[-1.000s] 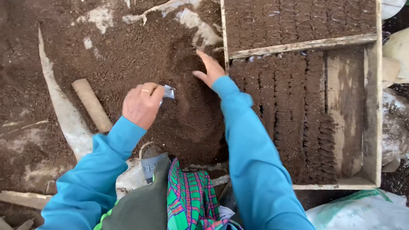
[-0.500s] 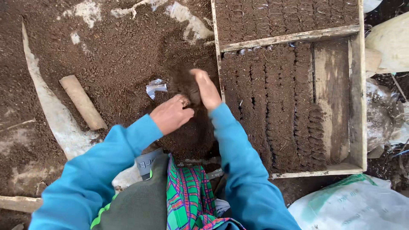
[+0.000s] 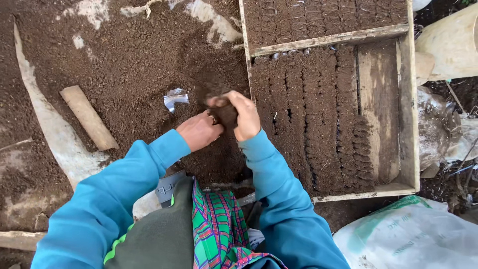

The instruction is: The person scoops soil from a pile, places it into a seed tray, and presses it down to create small indentations. They then pick up seeds from a small packet and place them into the indentations in the soil.

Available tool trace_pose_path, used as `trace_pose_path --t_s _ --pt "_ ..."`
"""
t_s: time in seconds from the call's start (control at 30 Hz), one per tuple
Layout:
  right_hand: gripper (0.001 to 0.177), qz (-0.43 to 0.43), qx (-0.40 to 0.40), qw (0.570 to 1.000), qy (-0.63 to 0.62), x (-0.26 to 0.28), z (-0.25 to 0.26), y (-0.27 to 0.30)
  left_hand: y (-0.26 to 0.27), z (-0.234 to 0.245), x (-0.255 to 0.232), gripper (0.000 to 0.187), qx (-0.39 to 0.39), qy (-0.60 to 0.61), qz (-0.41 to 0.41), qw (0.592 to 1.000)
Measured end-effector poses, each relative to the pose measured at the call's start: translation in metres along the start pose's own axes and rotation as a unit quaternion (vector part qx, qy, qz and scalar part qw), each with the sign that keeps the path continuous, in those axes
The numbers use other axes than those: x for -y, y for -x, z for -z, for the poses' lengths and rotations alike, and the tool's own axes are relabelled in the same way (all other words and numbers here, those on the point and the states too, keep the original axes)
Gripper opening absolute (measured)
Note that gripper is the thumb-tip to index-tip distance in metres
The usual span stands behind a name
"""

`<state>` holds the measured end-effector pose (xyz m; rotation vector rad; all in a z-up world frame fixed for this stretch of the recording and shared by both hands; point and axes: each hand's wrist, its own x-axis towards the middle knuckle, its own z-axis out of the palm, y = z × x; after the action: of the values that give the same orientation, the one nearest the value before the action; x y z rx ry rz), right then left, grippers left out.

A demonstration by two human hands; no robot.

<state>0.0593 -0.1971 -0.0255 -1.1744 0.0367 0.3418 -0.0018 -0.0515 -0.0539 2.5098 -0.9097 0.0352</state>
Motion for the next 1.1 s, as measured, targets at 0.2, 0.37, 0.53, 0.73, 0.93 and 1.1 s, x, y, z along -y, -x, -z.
trace_pose_path --t_s 0.2,0.37,0.53,0.73,0.93,1.1 --pt "0.073 -0.198 -0.006 0.846 0.494 -0.038 0.052 -0.051 0.004 0.027 -0.018 0.011 -0.027 0.062 0.032 0.997" --pt "0.075 -0.334 0.045 0.888 0.313 -0.011 0.013 -0.036 0.01 0.005 -0.001 0.009 -0.045 0.06 0.0 0.997" --pt "0.038 0.115 0.053 0.881 0.456 0.036 0.001 0.038 0.007 0.012 0.005 0.011 0.0 0.029 0.03 0.999" --pt "0.063 0.004 0.206 0.961 0.186 -0.002 0.028 0.069 0.006 0.054 -0.021 0.01 0.012 0.346 0.149 0.926" --pt "0.097 -0.05 0.145 0.91 0.385 0.007 0.026 0.058 0.051 -0.033 -0.011 0.035 0.048 0.529 0.304 0.791" --pt "0.005 0.165 0.151 0.861 0.456 -0.037 0.033 0.058 0.048 -0.031 -0.01 0.028 0.042 0.525 0.303 0.794"
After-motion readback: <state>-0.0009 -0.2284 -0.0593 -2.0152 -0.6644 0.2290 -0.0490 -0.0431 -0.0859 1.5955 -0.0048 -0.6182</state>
